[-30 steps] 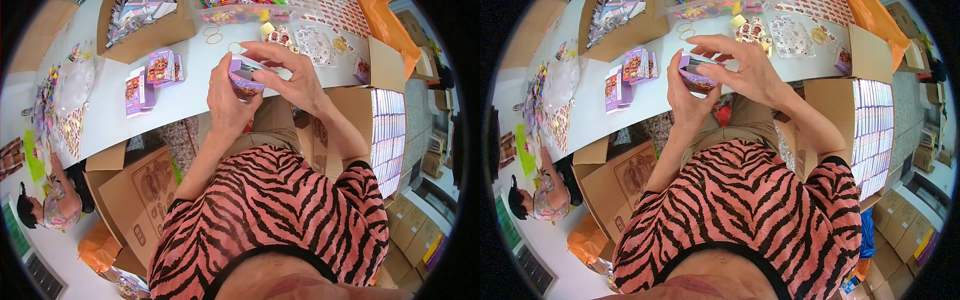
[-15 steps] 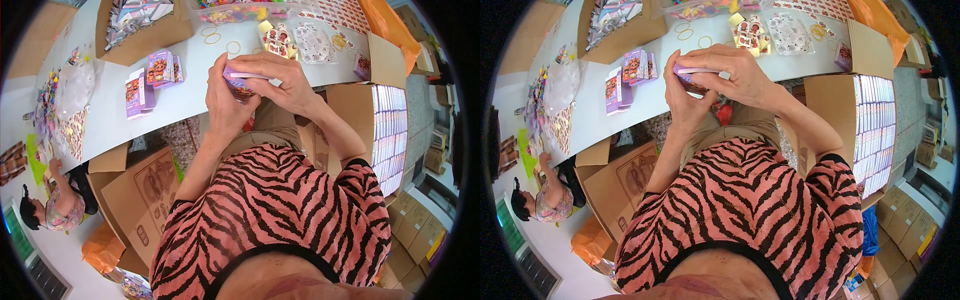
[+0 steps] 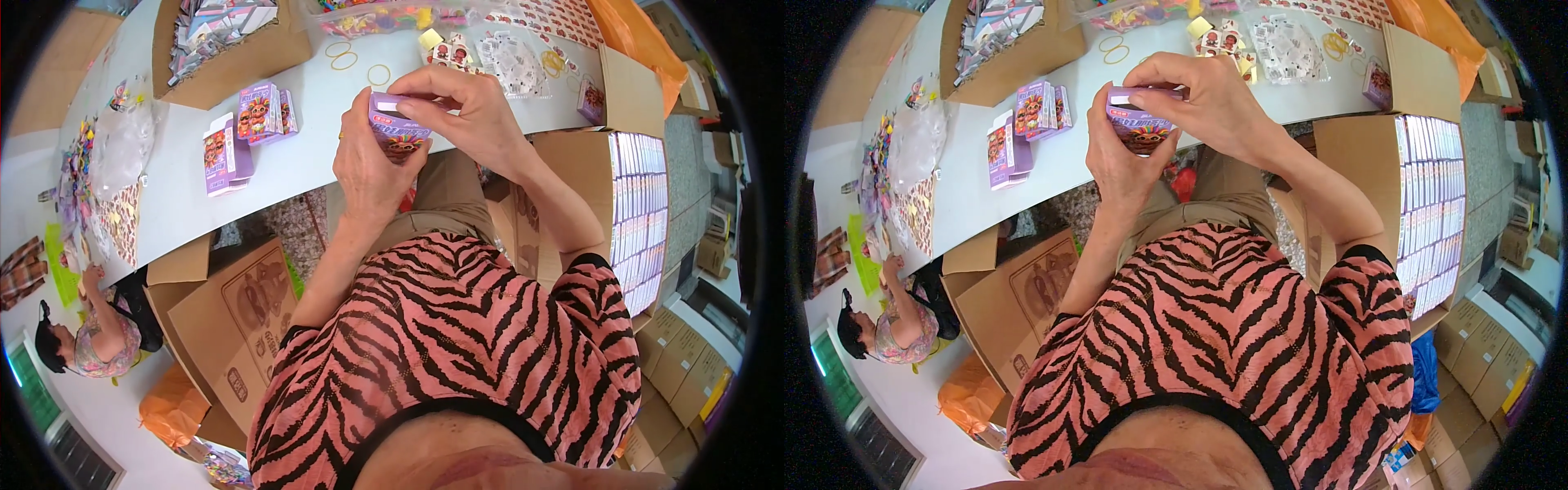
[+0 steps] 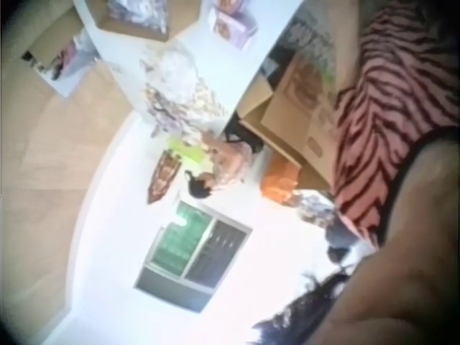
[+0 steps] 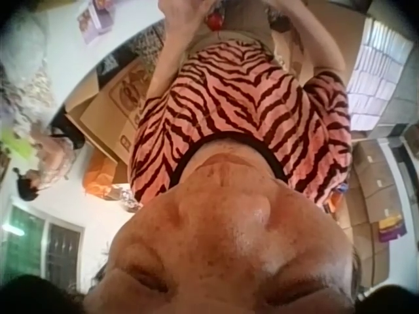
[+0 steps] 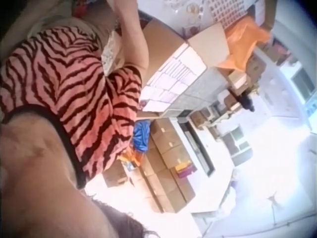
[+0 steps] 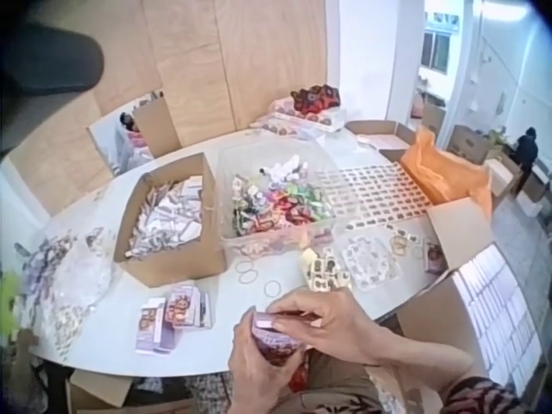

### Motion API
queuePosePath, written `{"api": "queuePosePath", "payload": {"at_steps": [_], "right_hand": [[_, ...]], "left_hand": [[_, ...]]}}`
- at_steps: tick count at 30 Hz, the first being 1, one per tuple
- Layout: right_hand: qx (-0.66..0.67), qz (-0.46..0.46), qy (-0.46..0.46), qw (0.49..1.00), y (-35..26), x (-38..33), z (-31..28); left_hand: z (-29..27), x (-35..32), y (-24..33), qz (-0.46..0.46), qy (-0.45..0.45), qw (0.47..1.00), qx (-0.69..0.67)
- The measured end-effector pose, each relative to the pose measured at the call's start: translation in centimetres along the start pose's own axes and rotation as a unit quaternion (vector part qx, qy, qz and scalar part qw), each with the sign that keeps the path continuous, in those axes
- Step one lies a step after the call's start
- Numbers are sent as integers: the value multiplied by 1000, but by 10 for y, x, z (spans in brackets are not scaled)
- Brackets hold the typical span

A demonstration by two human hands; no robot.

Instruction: Packaging small toy components into boxes and securing them with rubber bands.

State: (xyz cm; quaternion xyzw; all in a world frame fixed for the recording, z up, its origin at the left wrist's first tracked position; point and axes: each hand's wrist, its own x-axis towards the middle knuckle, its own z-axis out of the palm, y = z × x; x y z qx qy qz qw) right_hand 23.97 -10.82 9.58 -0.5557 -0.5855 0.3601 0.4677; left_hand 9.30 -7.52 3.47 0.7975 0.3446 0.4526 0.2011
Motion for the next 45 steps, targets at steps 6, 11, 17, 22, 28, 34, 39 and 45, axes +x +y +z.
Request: {"api": "queuePosePath", "payload": {"at_steps": [6, 11, 17, 22, 28, 34, 39, 45], "right_hand": [[-3, -8, -4, 1000, 9, 4, 4], [26, -79, -22, 996, 32, 2, 12], [-41, -75, -40, 996, 47, -16, 22], [-40, -41, -26, 998, 49, -20, 23], [88, 73, -7, 993, 58, -32, 26], [130, 96, -2, 987, 71, -51, 40], [156, 152, -53, 974, 80, -63, 40], [220, 141, -70, 963, 87, -81, 52]], "left_hand": [[0, -4, 1, -24, -18, 1000, 6], [1, -9, -2, -95, -36, 995, -22], [-5, -18, -2, -203, -64, 977, -31], [-4, -33, -13, -236, -76, 954, -170], [-8, -46, -4, -306, -60, 915, -255], [-6, -61, -2, -295, -22, 930, -220], [-8, -78, 1, -296, -37, 928, -225], [-14, -102, -1, -258, -58, 937, -230]]}}
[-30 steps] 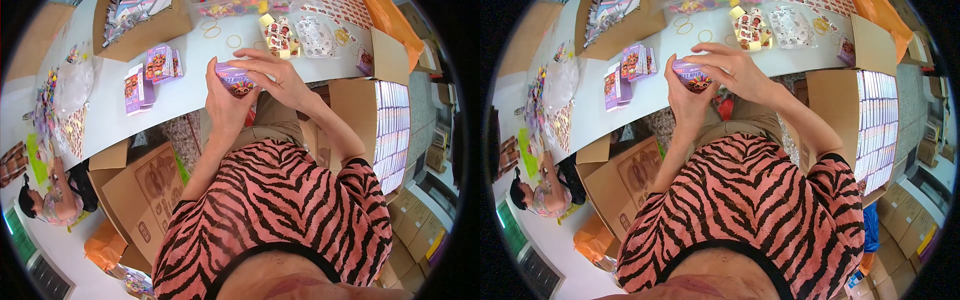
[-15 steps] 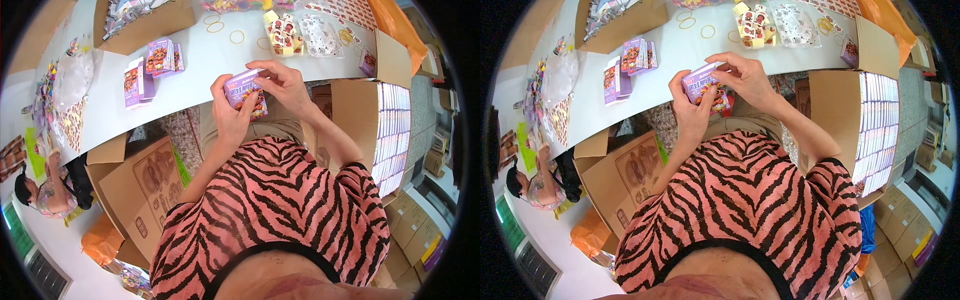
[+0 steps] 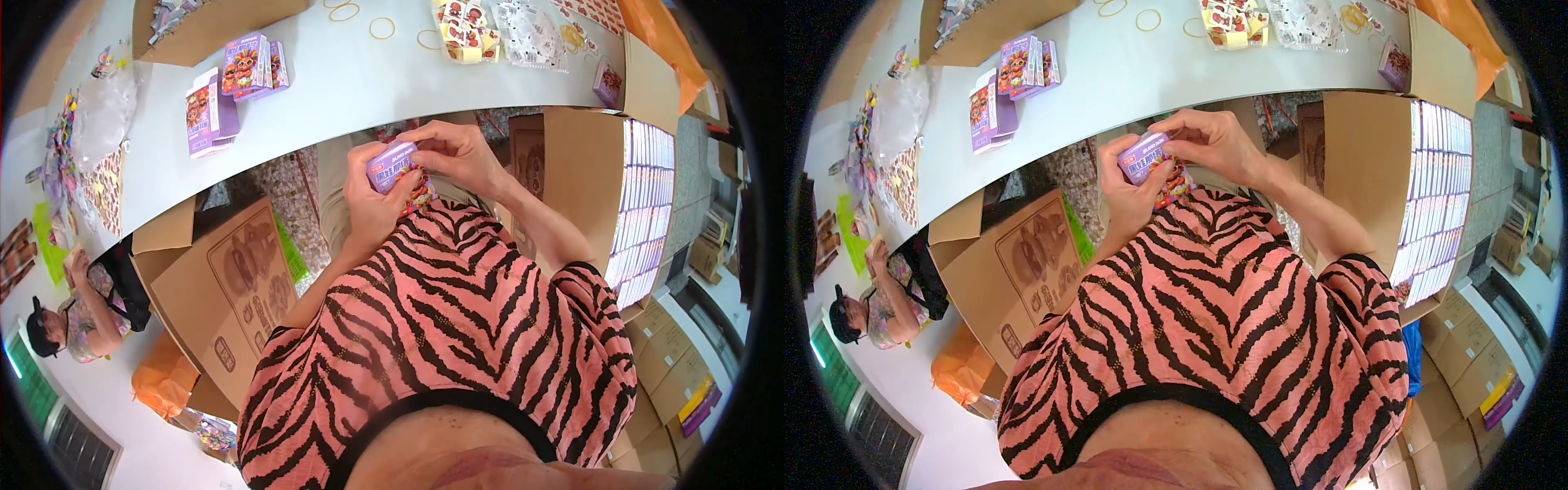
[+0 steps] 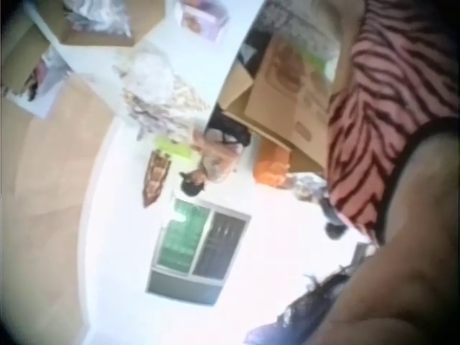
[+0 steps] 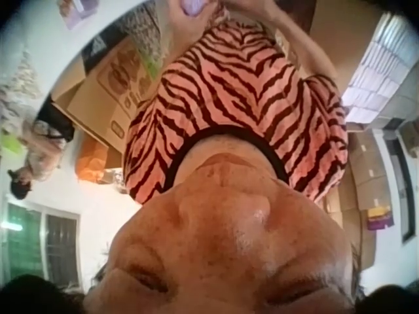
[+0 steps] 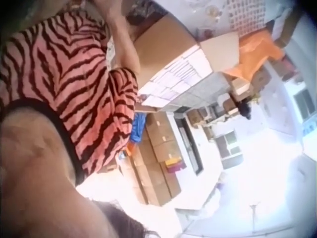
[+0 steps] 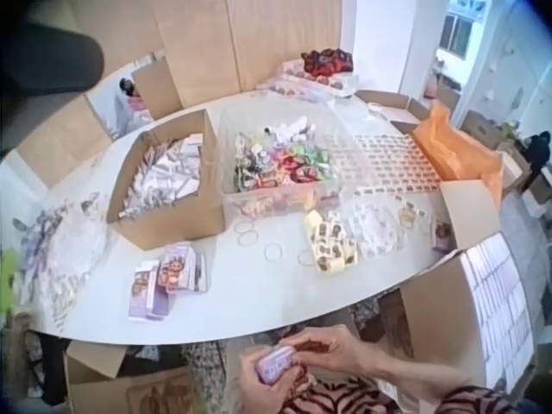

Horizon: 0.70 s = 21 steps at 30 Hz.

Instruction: Packaging small toy components into boxes and securing them with rubber bands.

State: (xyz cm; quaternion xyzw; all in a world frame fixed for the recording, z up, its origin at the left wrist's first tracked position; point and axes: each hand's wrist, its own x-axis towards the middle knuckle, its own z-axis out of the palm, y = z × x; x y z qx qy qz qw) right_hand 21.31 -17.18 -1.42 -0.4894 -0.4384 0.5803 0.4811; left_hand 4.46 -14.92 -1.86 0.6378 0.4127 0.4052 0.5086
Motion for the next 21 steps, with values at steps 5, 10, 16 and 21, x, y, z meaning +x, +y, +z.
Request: {"api": "queuePosePath", "payload": {"at_steps": [5, 10, 16, 21], "right_hand": [[-35, 66, 3, 997, -12, -9, 5], [-151, 50, -36, 987, -30, -7, 9], [-199, -3, -73, 977, -25, -2, 13], [-200, 2, -91, 975, -28, -3, 18]], "left_hand": [[-23, 4, 3, -83, -43, 994, -62], [-48, 45, 7, -113, -144, 982, -42], [-64, 80, 24, -163, -353, 921, 12], [-68, 84, 32, -145, -417, 897, 36]]}}
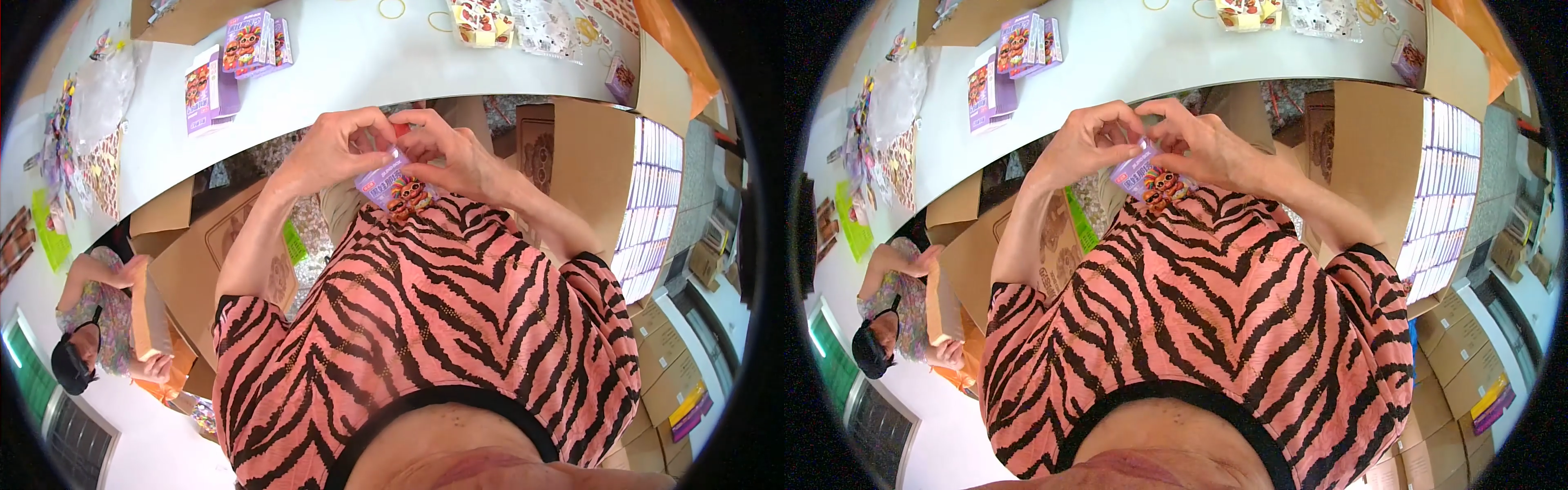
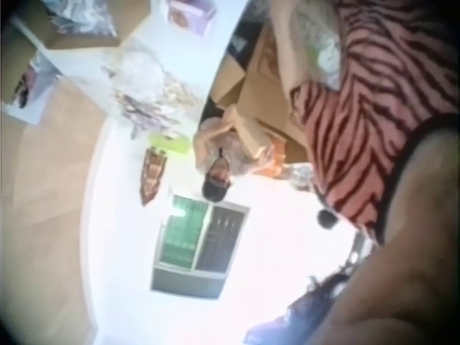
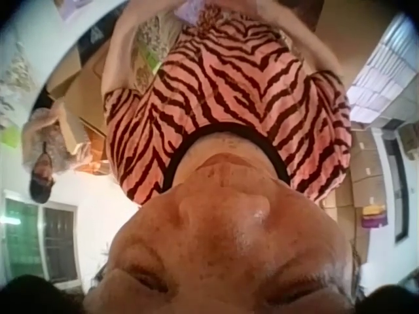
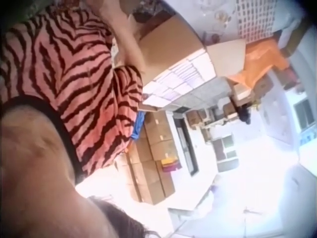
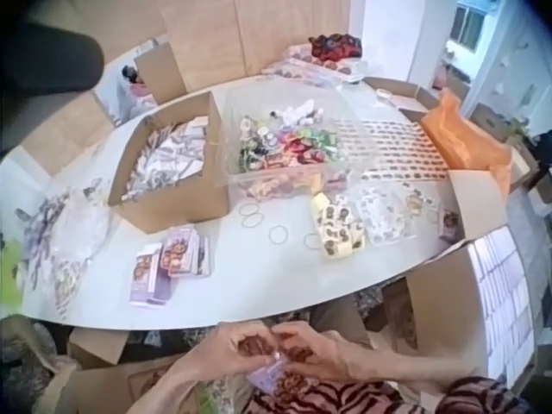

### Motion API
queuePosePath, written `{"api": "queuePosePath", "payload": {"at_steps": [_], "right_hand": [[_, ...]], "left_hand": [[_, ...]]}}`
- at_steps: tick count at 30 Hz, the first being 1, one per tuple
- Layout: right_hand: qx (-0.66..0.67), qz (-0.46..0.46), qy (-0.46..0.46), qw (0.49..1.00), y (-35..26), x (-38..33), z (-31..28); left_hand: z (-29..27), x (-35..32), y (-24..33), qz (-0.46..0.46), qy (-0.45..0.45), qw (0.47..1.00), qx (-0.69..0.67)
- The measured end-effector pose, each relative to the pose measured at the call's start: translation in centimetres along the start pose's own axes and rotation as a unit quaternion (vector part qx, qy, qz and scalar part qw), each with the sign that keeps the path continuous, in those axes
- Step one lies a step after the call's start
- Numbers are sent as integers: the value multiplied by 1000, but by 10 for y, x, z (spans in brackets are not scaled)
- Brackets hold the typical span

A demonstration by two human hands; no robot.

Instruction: Packaging small toy components into boxes and securing them with rubber bands.

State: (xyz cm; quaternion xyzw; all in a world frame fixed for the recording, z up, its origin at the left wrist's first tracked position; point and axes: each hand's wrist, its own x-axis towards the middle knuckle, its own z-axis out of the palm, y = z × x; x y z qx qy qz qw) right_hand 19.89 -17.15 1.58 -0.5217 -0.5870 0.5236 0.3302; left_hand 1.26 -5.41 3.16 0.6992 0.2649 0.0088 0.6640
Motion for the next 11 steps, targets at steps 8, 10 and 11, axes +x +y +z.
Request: {"api": "queuePosePath", "payload": {"at_steps": [8, 10, 11], "right_hand": [[36, -17, 7, 999, 3, -1, 1], [50, -38, 26, 998, 5, -1, 2], [51, -37, 26, 998, 6, -2, 3]], "left_hand": [[17, -15, -12, 63, 93, 991, 73], [24, -18, -21, 168, 158, 960, 158], [27, -19, -23, 196, 175, 945, 192]]}}
